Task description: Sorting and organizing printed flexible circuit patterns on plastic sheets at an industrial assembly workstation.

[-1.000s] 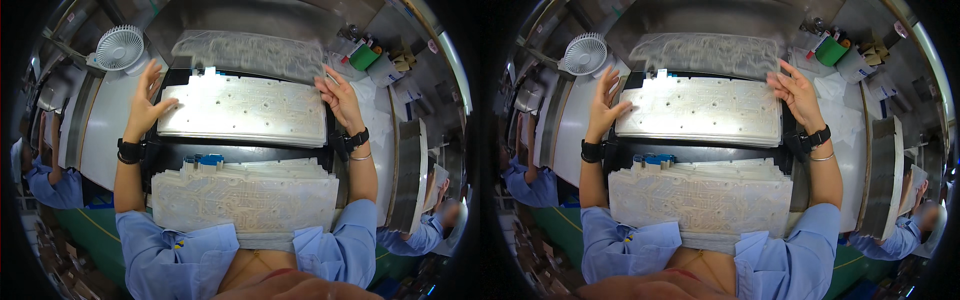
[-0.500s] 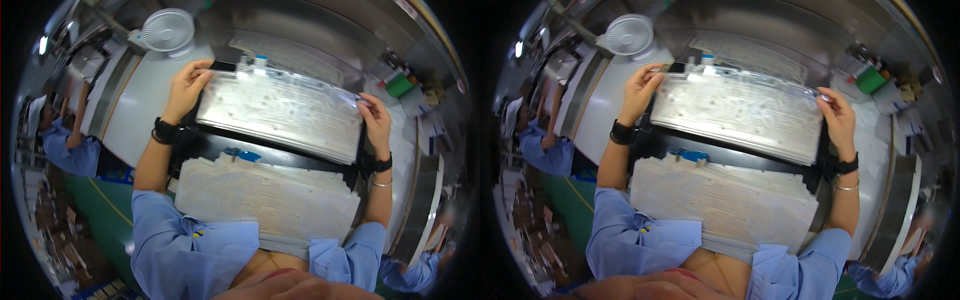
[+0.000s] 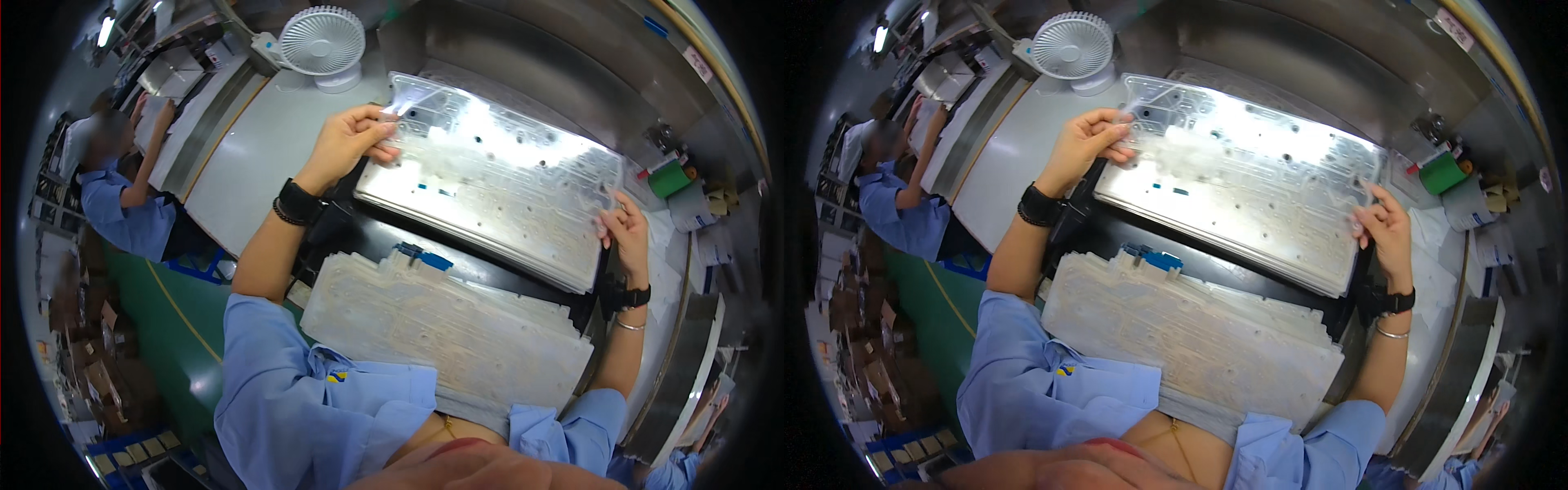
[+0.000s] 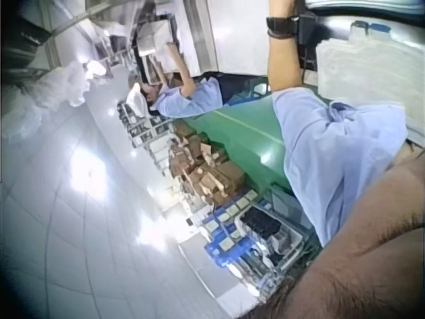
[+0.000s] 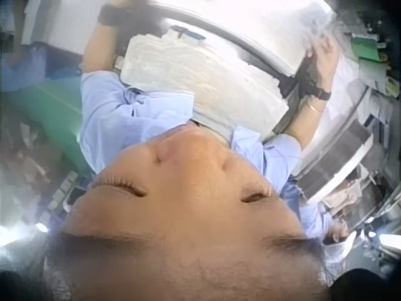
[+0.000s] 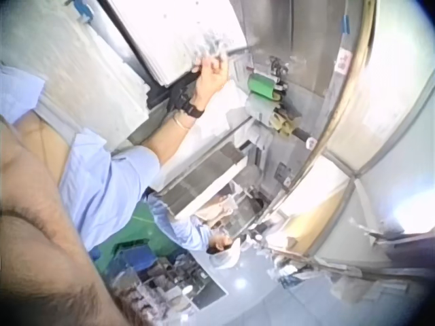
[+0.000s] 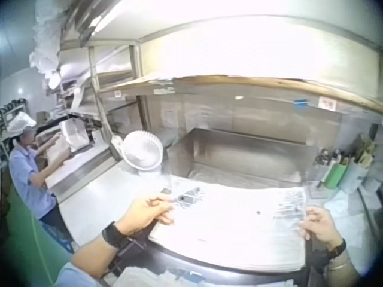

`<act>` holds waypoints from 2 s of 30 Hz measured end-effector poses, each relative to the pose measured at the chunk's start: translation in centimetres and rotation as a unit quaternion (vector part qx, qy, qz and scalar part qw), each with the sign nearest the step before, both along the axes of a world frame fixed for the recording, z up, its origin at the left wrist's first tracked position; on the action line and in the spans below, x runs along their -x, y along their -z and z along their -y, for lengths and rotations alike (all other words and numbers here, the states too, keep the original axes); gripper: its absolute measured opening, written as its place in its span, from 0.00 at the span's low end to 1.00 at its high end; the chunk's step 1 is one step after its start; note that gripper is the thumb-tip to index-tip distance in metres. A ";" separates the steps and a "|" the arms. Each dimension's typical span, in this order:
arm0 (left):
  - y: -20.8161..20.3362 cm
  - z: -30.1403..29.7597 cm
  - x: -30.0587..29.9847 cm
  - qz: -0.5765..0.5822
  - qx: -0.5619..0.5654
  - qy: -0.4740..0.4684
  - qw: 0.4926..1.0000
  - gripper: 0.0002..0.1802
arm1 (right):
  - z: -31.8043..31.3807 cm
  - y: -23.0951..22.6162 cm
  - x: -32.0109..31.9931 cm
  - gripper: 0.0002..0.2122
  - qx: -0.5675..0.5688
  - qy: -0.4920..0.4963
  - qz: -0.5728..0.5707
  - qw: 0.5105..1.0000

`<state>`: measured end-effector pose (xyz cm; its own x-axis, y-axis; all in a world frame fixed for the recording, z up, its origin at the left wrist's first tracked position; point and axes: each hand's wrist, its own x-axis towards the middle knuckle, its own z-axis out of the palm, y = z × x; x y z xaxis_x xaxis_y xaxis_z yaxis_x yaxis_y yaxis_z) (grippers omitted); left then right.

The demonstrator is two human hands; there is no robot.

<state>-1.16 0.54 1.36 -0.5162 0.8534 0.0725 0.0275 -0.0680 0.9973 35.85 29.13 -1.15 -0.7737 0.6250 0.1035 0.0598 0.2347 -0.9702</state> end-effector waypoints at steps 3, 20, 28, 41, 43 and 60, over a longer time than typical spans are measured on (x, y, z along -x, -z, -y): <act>1.3 -0.3 1.5 -0.045 0.015 -0.021 0.999 0.13 | -0.3 0.1 0.1 0.18 0.015 -0.010 0.006 1.000; 1.2 -0.5 0.8 -0.058 0.011 -0.034 0.998 0.08 | -9.6 0.8 7.7 0.16 -0.379 -0.241 0.235 0.862; 1.9 -0.9 1.5 -0.055 0.024 -0.054 0.997 0.09 | -7.9 -0.1 3.3 0.18 -0.111 -0.088 -0.024 0.990; 0.5 0.3 0.5 -0.350 0.038 -0.040 0.935 0.43 | -0.6 -1.6 4.0 0.27 0.298 0.071 -0.119 0.944; -0.1 0.7 0.4 -0.343 0.061 -0.012 0.937 0.47 | -1.3 -1.0 3.4 0.29 0.280 0.054 -0.118 0.951; 0.2 -0.1 0.1 -0.366 -0.038 -0.092 0.925 0.18 | 2.0 -1.1 1.8 0.12 -0.180 0.074 -0.059 0.979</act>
<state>-1.24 0.67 1.11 -0.4419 0.7339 0.5158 0.7116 -0.0634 0.6997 34.05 27.13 -0.05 -0.6461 0.6363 0.4215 0.0108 0.5599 -0.8285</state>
